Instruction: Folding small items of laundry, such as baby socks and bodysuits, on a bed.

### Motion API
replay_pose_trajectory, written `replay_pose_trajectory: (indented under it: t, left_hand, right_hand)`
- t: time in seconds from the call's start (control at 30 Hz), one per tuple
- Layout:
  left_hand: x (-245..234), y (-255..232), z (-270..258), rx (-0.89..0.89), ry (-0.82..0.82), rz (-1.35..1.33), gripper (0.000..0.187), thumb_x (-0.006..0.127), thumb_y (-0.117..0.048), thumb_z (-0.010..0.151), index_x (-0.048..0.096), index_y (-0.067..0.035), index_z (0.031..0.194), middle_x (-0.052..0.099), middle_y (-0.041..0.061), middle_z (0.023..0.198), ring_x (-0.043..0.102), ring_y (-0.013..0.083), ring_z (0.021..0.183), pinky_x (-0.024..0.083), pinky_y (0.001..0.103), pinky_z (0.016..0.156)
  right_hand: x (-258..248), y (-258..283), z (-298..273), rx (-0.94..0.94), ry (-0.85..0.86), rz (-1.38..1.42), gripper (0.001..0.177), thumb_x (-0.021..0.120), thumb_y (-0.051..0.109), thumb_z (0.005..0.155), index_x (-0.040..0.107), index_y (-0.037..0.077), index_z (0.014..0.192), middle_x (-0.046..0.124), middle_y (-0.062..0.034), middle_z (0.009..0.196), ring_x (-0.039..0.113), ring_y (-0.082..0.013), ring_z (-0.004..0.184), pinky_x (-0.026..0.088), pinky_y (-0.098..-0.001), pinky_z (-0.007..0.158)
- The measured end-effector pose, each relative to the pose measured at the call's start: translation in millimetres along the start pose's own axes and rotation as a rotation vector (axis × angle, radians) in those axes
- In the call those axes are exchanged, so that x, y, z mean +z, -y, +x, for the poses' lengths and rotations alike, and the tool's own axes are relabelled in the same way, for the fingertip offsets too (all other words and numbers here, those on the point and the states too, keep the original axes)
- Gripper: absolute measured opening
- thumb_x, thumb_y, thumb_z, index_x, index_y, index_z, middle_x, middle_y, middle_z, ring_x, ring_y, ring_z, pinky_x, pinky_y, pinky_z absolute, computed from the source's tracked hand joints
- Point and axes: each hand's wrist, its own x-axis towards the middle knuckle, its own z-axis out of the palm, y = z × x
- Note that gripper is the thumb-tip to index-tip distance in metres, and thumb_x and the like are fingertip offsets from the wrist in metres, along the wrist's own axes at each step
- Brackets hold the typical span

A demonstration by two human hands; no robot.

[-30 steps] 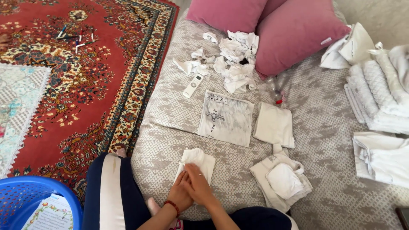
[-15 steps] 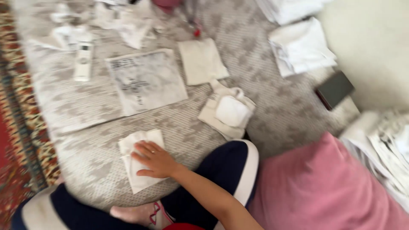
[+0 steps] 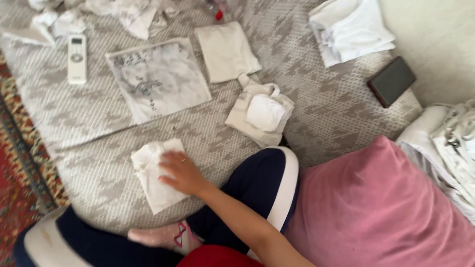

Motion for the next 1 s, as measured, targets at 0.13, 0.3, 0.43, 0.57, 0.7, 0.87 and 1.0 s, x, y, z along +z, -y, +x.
replay_pose_trajectory:
  t: [0.13, 0.3, 0.43, 0.57, 0.7, 0.87, 1.0]
  left_hand:
    - [21, 34, -48, -0.012, -0.068, 0.037, 0.033, 0.068, -0.022, 0.095, 0.062, -0.005, 0.123, 0.065, 0.011, 0.126, 0.059, 0.0313, 0.123, 0.045, 0.043, 0.111]
    - [41, -67, -137, -0.021, -0.122, 0.064, 0.035, 0.067, -0.022, 0.097, 0.059, -0.005, 0.126, 0.063, 0.011, 0.129, 0.057, 0.0308, 0.126, 0.044, 0.043, 0.113]
    - [64, -55, -164, -0.007, -0.19, 0.06, 0.036, 0.066, -0.022, 0.098, 0.057, -0.004, 0.128, 0.061, 0.011, 0.132, 0.056, 0.0304, 0.128, 0.043, 0.043, 0.115]
    - [78, -38, -181, -0.019, -0.22, 0.07, 0.038, 0.066, -0.022, 0.1, 0.055, -0.003, 0.131, 0.059, 0.011, 0.135, 0.054, 0.03, 0.13, 0.042, 0.042, 0.116]
    - [84, -11, -188, -0.033, -0.298, 0.131, 0.039, 0.065, -0.022, 0.101, 0.053, -0.003, 0.133, 0.058, 0.011, 0.138, 0.053, 0.0297, 0.132, 0.041, 0.042, 0.117]
    - [109, 38, -197, -0.034, -0.369, 0.17, 0.041, 0.064, -0.022, 0.103, 0.05, -0.002, 0.136, 0.056, 0.011, 0.141, 0.051, 0.0292, 0.135, 0.04, 0.042, 0.119]
    - [161, 158, -258, -0.717, -0.417, -0.404, 0.045, 0.062, -0.025, 0.102, 0.049, -0.004, 0.14, 0.054, 0.011, 0.14, 0.05, 0.0284, 0.133, 0.038, 0.043, 0.115]
  right_hand:
    - [-6, 17, -15, 0.271, -0.3, -0.021, 0.035, 0.071, 0.03, 0.095, 0.067, 0.008, 0.122, 0.063, -0.0161, 0.131, 0.055, -0.0348, 0.129, 0.043, -0.0484, 0.11]
    - [47, 31, -81, 0.954, -0.279, 0.728, 0.02, 0.072, 0.021, 0.093, 0.064, 0.007, 0.105, 0.066, -0.0104, 0.1, 0.062, -0.0205, 0.09, 0.051, -0.0355, 0.081]
    - [51, 39, -120, 1.286, -0.194, 1.51, 0.022, 0.072, 0.024, 0.094, 0.065, 0.008, 0.107, 0.064, -0.0087, 0.096, 0.062, -0.0208, 0.085, 0.052, -0.0349, 0.078]
    - [66, 41, -121, 1.402, -0.205, 1.768, 0.032, 0.076, 0.03, 0.096, 0.065, 0.006, 0.113, 0.07, -0.0076, 0.108, 0.068, -0.0191, 0.101, 0.057, -0.0342, 0.092]
    - [62, 54, -92, 1.395, -0.267, 1.698, 0.034, 0.077, 0.03, 0.094, 0.062, 0.007, 0.114, 0.071, -0.0054, 0.108, 0.067, -0.0184, 0.101, 0.056, -0.0373, 0.092]
    - [33, 67, -48, 1.405, -0.492, 1.669, 0.035, 0.073, 0.027, 0.089, 0.064, 0.014, 0.12, 0.071, -0.002, 0.107, 0.065, -0.0174, 0.092, 0.05, -0.0354, 0.079]
    - [14, 76, -44, 1.212, -0.708, 1.7, 0.039, 0.071, 0.016, 0.09, 0.065, 0.005, 0.127, 0.073, -0.0045, 0.115, 0.07, -0.0179, 0.102, 0.059, -0.0344, 0.089]
